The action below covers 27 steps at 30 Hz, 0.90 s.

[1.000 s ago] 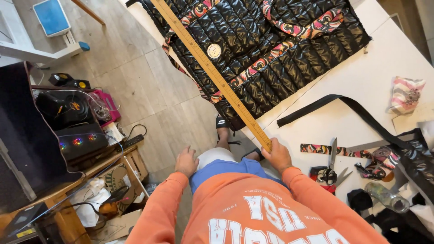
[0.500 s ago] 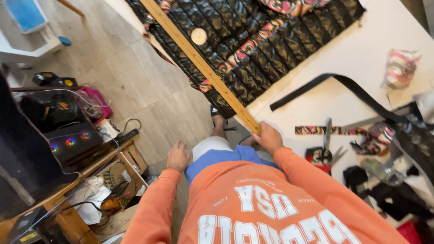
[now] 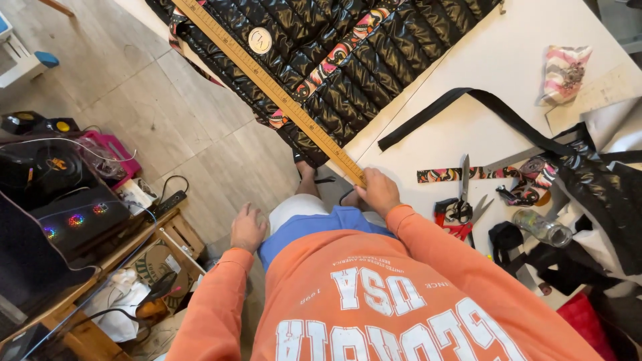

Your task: Measuring and cutting material for a quilted bag assembly.

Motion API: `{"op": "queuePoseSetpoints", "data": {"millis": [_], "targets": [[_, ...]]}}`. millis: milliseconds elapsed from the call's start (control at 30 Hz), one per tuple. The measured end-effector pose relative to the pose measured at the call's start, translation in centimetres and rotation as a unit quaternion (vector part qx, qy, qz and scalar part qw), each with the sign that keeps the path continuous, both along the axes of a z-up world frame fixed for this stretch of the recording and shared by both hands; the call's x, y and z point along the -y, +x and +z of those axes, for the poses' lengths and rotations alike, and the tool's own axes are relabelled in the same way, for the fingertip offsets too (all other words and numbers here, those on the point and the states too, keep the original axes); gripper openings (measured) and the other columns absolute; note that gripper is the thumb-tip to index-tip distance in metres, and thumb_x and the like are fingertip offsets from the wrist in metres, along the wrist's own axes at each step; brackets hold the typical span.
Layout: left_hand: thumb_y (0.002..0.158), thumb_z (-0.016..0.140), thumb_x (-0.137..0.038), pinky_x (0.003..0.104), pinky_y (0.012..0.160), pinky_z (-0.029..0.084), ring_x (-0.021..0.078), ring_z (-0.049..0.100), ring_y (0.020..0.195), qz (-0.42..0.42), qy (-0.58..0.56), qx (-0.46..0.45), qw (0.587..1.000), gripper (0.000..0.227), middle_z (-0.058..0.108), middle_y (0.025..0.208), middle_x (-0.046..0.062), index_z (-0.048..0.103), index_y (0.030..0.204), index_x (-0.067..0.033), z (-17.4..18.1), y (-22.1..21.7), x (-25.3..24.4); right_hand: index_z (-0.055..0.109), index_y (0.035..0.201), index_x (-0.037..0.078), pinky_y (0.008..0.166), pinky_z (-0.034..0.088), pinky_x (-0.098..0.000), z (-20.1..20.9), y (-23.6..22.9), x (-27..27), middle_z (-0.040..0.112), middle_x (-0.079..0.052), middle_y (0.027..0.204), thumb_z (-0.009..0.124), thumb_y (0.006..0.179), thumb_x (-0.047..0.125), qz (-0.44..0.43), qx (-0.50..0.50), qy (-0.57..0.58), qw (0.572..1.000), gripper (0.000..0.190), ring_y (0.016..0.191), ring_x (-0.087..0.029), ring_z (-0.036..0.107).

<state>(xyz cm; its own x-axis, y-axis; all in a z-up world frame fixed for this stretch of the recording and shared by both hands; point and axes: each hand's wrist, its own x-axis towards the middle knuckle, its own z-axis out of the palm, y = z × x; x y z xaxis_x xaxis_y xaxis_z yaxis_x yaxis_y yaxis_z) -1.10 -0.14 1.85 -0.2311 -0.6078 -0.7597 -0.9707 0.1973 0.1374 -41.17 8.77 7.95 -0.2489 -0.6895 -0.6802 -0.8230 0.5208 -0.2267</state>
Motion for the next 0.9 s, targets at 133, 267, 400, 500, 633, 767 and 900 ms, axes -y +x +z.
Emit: {"op": "queuePoseSetpoints", "data": {"millis": [133, 267, 400, 500, 633, 767, 900], "targets": [[0.095, 0.061, -0.041, 0.044, 0.117, 0.044, 0.0261, 0.049, 0.145, 0.002, -0.006, 0.002, 1.0, 0.049, 0.04, 0.162, 0.005, 0.063, 0.139, -0.0217, -0.5, 0.2, -0.1, 0.054, 0.115, 0.011, 0.088, 0.06, -0.0483, -0.3, 0.1, -0.2, 0.065, -0.013, 0.108, 0.067, 0.094, 0.044, 0.014, -0.012, -0.01, 1.0, 0.041, 0.105, -0.036, 0.072], [0.094, 0.063, -0.041, 0.044, 0.116, 0.045, 0.0276, 0.049, 0.144, -0.001, -0.009, -0.002, 1.0, 0.049, 0.04, 0.162, 0.006, 0.063, 0.139, -0.0213, -0.4, 0.3, -0.2, 0.055, 0.112, 0.01, 0.088, 0.06, -0.0488, -0.1, 0.3, -0.1, 0.065, -0.014, 0.106, 0.068, 0.093, 0.042, 0.018, -0.018, -0.015, 1.0, 0.04, 0.103, -0.037, 0.072], [0.094, 0.062, -0.04, 0.044, 0.116, 0.045, 0.0267, 0.05, 0.144, 0.004, -0.008, 0.002, 1.0, 0.047, 0.04, 0.162, 0.005, 0.063, 0.137, -0.0213, -0.4, 0.2, -0.3, 0.055, 0.111, 0.011, 0.087, 0.06, -0.0482, -0.2, 0.4, -0.1, 0.065, -0.013, 0.105, 0.069, 0.092, 0.043, 0.025, -0.028, -0.014, 0.999, 0.04, 0.102, -0.035, 0.072], [0.094, 0.061, -0.04, 0.044, 0.117, 0.044, 0.0267, 0.05, 0.143, 0.007, -0.004, 0.003, 1.0, 0.047, 0.039, 0.163, 0.005, 0.063, 0.138, -0.0216, -0.3, -0.1, -0.3, 0.056, 0.112, 0.011, 0.087, 0.06, -0.0476, 0.5, 0.5, 0.2, 0.066, -0.012, 0.106, 0.068, 0.092, 0.044, 0.04, -0.038, -0.007, 0.998, 0.041, 0.103, -0.034, 0.072], [0.095, 0.061, -0.04, 0.044, 0.118, 0.043, 0.0267, 0.05, 0.143, -0.002, 0.0, 0.001, 1.0, 0.048, 0.038, 0.163, 0.005, 0.061, 0.14, -0.0224, -0.6, 0.0, -0.4, 0.056, 0.113, 0.012, 0.086, 0.06, -0.0465, -0.5, 0.7, -0.1, 0.065, -0.009, 0.104, 0.066, 0.092, 0.049, 0.06, -0.055, -0.004, 0.997, 0.044, 0.1, -0.033, 0.073], [0.095, 0.062, -0.044, 0.042, 0.119, 0.042, 0.0233, 0.05, 0.144, 0.012, -0.01, 0.019, 1.0, 0.049, 0.039, 0.162, 0.003, 0.062, 0.139, -0.0246, -1.3, -0.2, -0.6, 0.056, 0.114, 0.012, 0.086, 0.06, -0.0472, 1.1, 1.1, 0.3, 0.065, -0.01, 0.106, 0.065, 0.093, 0.049, 0.083, -0.056, -0.013, 0.995, 0.044, 0.1, -0.034, 0.073], [0.094, 0.062, -0.044, 0.043, 0.119, 0.041, 0.0251, 0.052, 0.142, 0.01, -0.018, 0.013, 1.0, 0.048, 0.041, 0.16, 0.004, 0.062, 0.138, -0.0247, -1.3, -0.6, -0.6, 0.054, 0.118, 0.012, 0.085, 0.061, -0.0455, 0.1, 1.1, -0.3, 0.062, -0.008, 0.104, 0.063, 0.093, 0.051, 0.09, -0.073, -0.018, 0.993, 0.047, 0.097, -0.032, 0.073]]}}
